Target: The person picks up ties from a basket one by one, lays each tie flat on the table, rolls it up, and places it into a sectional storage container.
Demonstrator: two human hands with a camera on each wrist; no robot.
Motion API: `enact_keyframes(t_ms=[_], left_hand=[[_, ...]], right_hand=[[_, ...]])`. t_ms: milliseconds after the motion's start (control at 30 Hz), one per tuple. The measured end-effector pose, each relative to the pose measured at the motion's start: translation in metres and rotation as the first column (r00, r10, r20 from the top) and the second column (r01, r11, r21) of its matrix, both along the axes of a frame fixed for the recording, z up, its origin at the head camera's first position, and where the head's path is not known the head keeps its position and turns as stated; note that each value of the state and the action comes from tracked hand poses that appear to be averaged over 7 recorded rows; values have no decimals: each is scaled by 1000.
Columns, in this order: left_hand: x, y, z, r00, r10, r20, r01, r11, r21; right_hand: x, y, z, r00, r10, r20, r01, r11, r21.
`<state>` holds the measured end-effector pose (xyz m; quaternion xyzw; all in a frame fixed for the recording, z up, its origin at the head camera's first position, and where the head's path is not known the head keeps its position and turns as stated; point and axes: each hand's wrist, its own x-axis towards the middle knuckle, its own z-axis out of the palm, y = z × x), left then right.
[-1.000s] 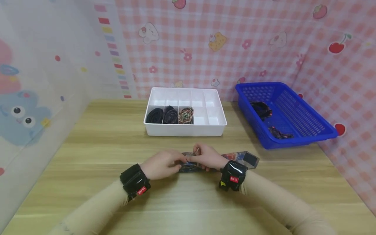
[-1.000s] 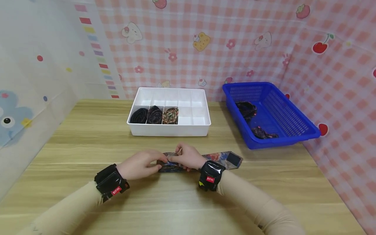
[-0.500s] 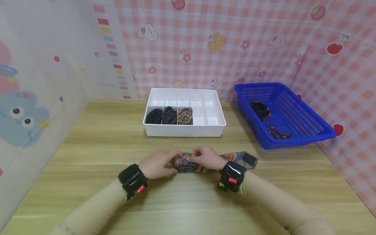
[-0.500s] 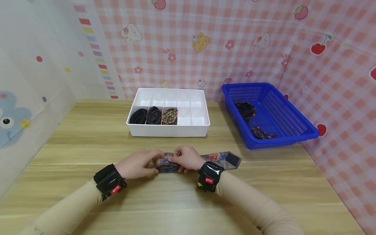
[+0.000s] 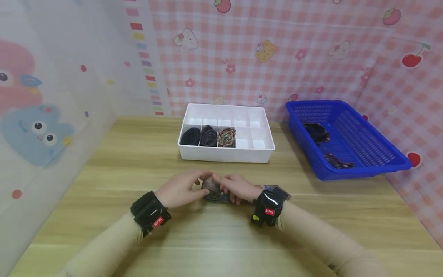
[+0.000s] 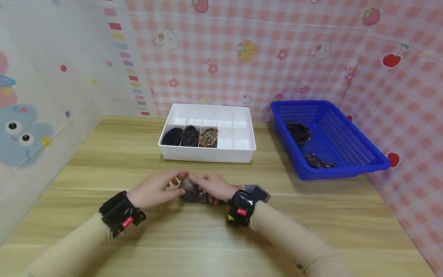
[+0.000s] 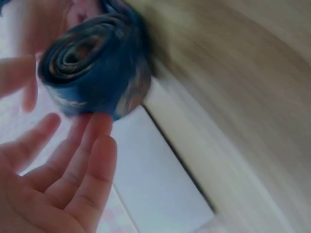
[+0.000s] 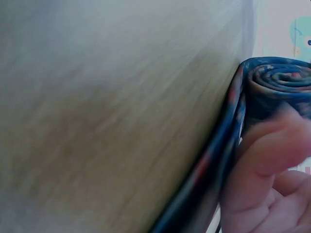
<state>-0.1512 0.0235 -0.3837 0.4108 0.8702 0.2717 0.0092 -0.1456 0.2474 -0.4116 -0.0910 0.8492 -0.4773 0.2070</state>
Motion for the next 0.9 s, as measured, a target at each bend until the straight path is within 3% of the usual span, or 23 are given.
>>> enact_keyframes(t_ms=[233, 500, 700, 800, 900], left_hand=[[1, 17, 2, 998, -61, 6, 61, 998, 3], [4, 42, -8, 993, -117, -18, 116, 993, -31], [4, 44, -12, 990, -137, -33, 135, 990, -36], [2, 39, -14, 995, -102, -14, 102, 995, -7], [-1, 34, -17, 1000, 6, 7, -6, 1000, -11]], right_hand=[[0, 12, -2, 998, 18, 64, -14, 999, -50], [1, 34, -3, 1000, 18, -9, -18, 1000, 14], [0, 37, -3, 999, 29, -33, -28, 999, 32], [0, 36, -2, 999, 21, -42, -20, 999, 25], [0, 36, -2, 999, 0, -51, 1, 1000, 12]])
